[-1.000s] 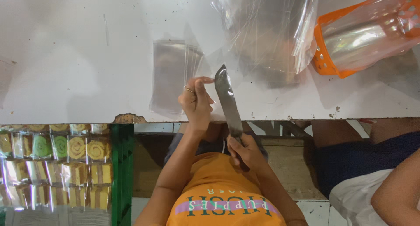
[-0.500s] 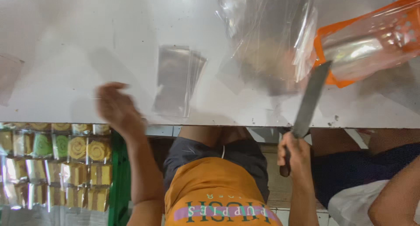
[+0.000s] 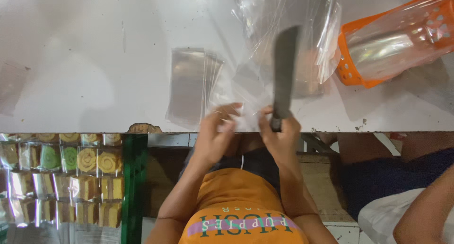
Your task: The person prepares plastic packaging by separating and opening individual plastic sleeves by hand and using a large knife.
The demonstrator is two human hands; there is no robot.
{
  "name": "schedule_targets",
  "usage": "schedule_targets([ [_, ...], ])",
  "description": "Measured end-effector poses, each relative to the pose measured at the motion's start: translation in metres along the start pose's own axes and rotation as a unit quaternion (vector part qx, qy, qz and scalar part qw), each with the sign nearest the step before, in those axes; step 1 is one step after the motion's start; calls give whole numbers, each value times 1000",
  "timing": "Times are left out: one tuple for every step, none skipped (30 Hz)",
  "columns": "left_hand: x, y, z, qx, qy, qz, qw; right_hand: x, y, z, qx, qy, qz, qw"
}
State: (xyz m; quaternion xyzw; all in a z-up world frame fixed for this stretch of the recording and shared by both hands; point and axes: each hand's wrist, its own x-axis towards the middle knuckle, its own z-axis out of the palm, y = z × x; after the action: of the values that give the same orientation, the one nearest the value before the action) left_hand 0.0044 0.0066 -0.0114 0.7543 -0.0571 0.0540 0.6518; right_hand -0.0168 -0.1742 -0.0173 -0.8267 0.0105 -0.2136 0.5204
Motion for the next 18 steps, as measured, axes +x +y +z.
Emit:
schedule_targets([
  [1, 9, 3, -32, -91, -25, 995, 5, -12, -1, 64, -54, 3, 996],
  [2, 18, 6, -62, -181, -47, 980, 10, -24, -2, 128, -108, 5, 986],
  [1, 15, 11, -63, -181, -47, 980, 7, -20, -5, 127, -108, 5, 986],
  [3, 11, 15, -141, -170, -95, 971, 4, -15, -7, 213, -152, 20, 965],
  [4, 7, 20, -218, -158, -142, 953, 1, -11, -9, 297, -195, 35, 934],
  [5, 5, 19, -218, -158, -145, 952, 5, -18, -13, 297, -195, 38, 934],
  [5, 3, 18, -260, -162, -180, 935, 9, -25, -16, 345, -215, 16, 914],
  [7, 0, 17, -300, -164, -211, 916, 16, -31, -18, 392, -235, -9, 889],
  [10, -4, 15, -301, -162, -211, 916, 7, -20, -21, 392, -237, -8, 889],
  [13, -8, 14, -272, -173, -166, 932, -1, -10, -24, 408, -244, 4, 880],
  [16, -13, 13, -243, -184, -121, 945, -9, 1, -27, 424, -252, 17, 870],
  [21, -6, 8, -243, -184, -122, 945, -20, 15, -29, 424, -252, 18, 870],
  [25, 0, 4, -248, -140, -132, 949, -32, 29, -31, 422, -249, 35, 871],
  [30, 7, -1, -252, -97, -142, 952, -43, 44, -33, 421, -244, 52, 872],
  [33, 4, -2, -252, -97, -142, 952, -56, 55, -33, 421, -244, 53, 872],
  [35, 2, -3, -260, -65, -144, 953, -70, 66, -33, 416, -258, 96, 867],
  [36, 0, -5, -267, -32, -146, 952, -84, 77, -34, 410, -272, 139, 859],
  [38, -1, -4, -266, -31, -147, 952, -88, 74, -36, 411, -272, 139, 859],
])
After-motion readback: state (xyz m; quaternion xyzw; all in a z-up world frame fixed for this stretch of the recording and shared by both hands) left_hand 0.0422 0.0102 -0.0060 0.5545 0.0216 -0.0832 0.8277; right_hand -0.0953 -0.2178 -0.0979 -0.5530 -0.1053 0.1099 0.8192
